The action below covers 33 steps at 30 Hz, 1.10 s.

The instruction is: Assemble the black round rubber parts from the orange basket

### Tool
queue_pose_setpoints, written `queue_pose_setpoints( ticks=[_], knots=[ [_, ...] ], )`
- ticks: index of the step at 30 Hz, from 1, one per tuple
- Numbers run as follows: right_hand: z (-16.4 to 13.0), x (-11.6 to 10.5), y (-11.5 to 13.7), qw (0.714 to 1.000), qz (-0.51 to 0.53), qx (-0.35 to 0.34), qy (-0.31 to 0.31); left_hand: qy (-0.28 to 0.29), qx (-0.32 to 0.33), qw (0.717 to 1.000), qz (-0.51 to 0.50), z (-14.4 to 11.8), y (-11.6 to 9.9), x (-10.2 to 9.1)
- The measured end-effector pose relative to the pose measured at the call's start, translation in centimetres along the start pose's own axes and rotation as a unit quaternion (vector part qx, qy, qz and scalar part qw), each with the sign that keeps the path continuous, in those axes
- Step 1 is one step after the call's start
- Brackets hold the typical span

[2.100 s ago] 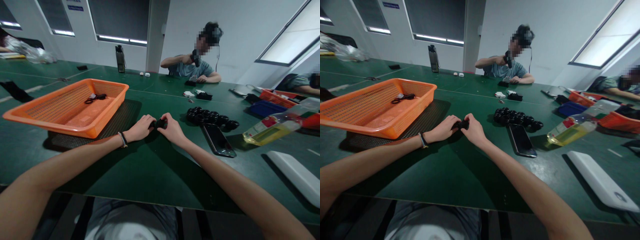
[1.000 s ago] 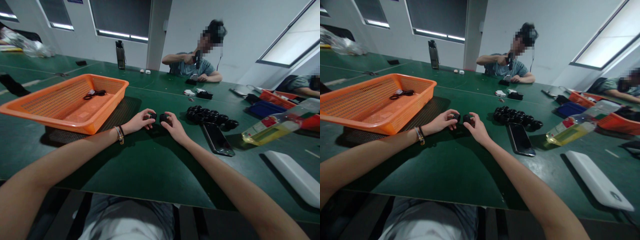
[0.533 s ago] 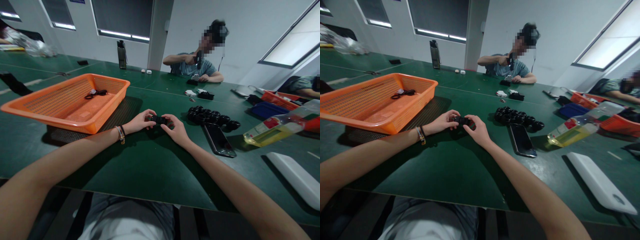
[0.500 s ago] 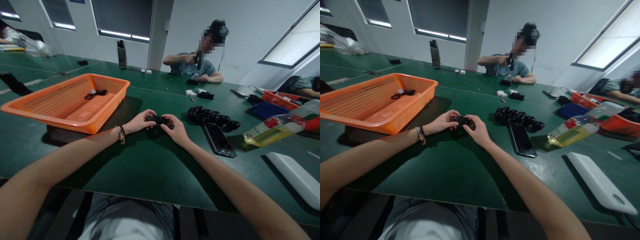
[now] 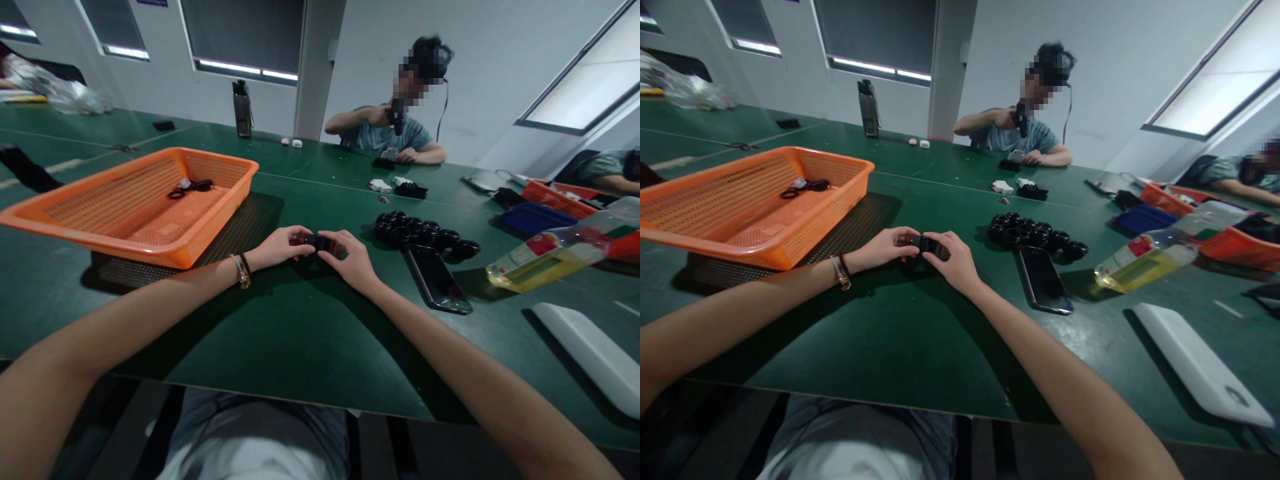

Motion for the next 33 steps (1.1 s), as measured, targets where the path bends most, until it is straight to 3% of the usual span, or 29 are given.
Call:
queue_pose_setpoints(
  ticks=[10, 21, 33],
  knots=[
    [0.02, 0.18, -0.58, 1.0, 0.008, -0.005, 0.017, -0.021, -0.017, 0.996, -0.087, -0.22, -0.07, 0.18],
    [0.13, 0.38, -0.75, 0.998, 0.012, 0.014, 0.059, -0.036, -0.035, 0.996, -0.067, -0.26, -0.19, 0.07],
    [0.08, 0.31, -0.92, 0.999, 0.029, 0.036, 0.012, -0.052, -0.037, 0.995, -0.074, -0.05, 0.09, 0.06]
  ],
)
Point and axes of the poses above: each hand's wrist, its own z-axis towards the middle knuckle, its own x-axis out of the palm, y = z × x, the point moved 2 cm from there along z, towards the middle knuckle, and after that the axes turned 2 degrees about z, right-handed, at the moved point
